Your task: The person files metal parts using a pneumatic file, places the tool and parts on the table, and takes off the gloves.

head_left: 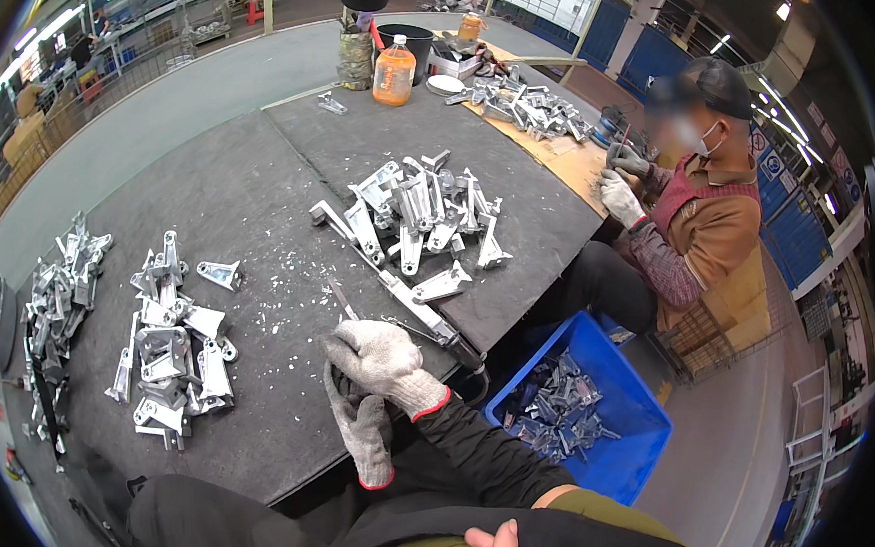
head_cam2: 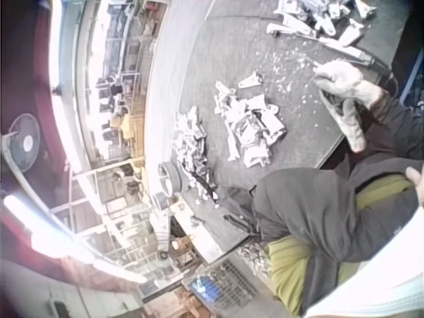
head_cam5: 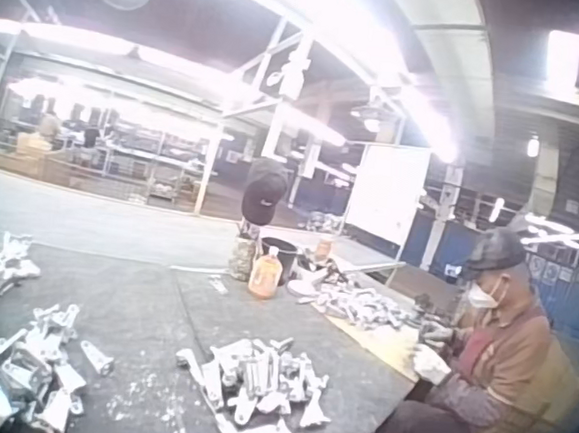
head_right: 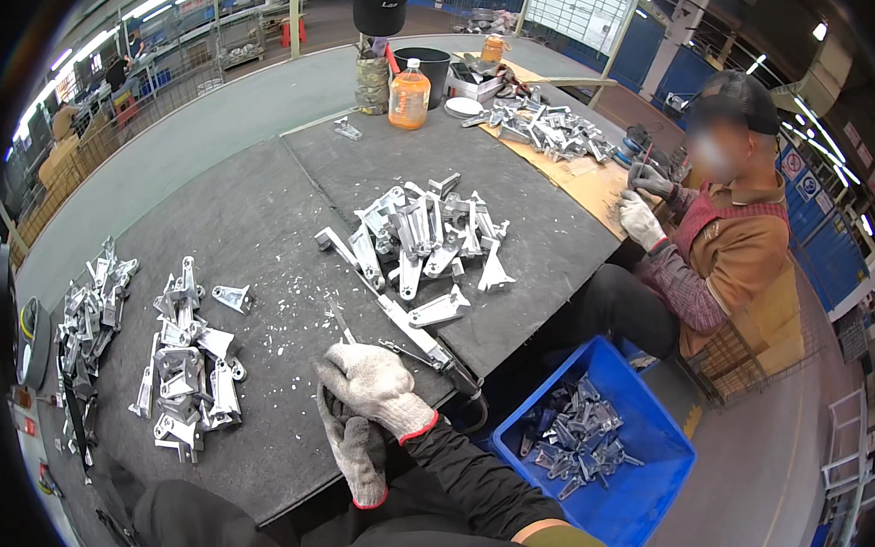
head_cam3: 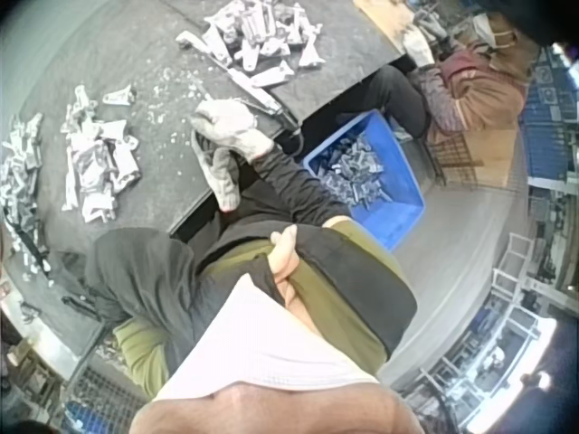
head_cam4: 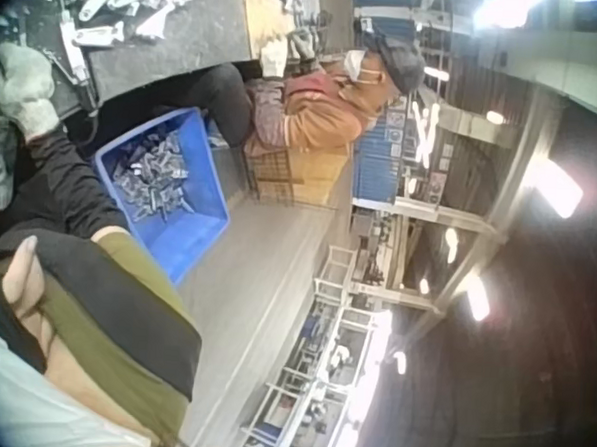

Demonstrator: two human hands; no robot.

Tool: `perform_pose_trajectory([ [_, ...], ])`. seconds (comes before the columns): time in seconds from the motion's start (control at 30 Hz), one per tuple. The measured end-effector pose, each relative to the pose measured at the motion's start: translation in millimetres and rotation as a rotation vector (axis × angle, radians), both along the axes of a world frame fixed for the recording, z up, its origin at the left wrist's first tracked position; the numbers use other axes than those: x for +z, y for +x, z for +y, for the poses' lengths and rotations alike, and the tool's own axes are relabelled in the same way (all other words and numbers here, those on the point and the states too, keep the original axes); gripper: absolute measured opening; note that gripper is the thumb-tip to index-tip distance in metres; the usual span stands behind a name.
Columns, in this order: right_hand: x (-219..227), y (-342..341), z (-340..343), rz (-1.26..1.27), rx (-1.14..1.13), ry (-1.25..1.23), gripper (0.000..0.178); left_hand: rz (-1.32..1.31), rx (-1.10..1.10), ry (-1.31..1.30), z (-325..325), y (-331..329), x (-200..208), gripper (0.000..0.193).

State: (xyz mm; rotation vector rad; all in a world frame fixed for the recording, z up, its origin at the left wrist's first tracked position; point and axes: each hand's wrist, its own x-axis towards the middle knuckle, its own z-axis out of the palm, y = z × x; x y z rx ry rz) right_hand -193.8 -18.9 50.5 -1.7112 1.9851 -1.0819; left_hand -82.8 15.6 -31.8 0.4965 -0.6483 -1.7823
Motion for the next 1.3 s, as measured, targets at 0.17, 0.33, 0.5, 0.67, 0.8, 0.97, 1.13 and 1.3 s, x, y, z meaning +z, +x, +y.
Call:
perform_pose_trajectory([
  [0.17, 3.6, 0.6, 0.6, -0.016, 0.026, 0.059, 0.035, 0.054, 0.012, -0.004, -2.3, -4.1, -2.5, 0.111],
  [0.33, -1.3, 1.2, -0.7, 0.083, 0.004, 0.066, 0.035, 0.133, 0.01, -0.035, -2.7, -2.8, 0.4, 0.111],
  [0.5, -4.0, 1.1, -0.4, 0.064, -0.003, 0.006, 0.032, 0.207, -0.034, -0.035, 0.3, -1.8, -6.5, 0.113],
  [0.67, -0.7, 2.6, 0.4, 0.027, 0.015, 0.019, 0.035, 0.091, -0.06, -0.143, -2.7, 5.4, 34.6, 0.085],
  [0.8, -0.1, 1.2, -1.0, 0.016, 0.02, -0.003, 0.037, -0.135, -0.351, -0.463, -9.1, 57.4, 114.7, 0.05],
  [0.97, 0.2, 4.4, 0.2, 0.05, 0.01, -0.032, 0.033, -0.122, -0.563, -0.355, -16.4, 96.0, 159.3, 0.018],
  [1.13, 5.6, 7.7, 0.0, 0.043, -0.035, -0.004, 0.035, -0.073, -0.503, -0.038, -11.5, 77.9, 150.7, 0.014],
  [1.3, 4.0, 6.5, -1.1, 0.11, -0.015, -0.012, 0.035, 0.04, -0.494, 0.058, -8.6, 72.1, 154.1, 0.016],
])
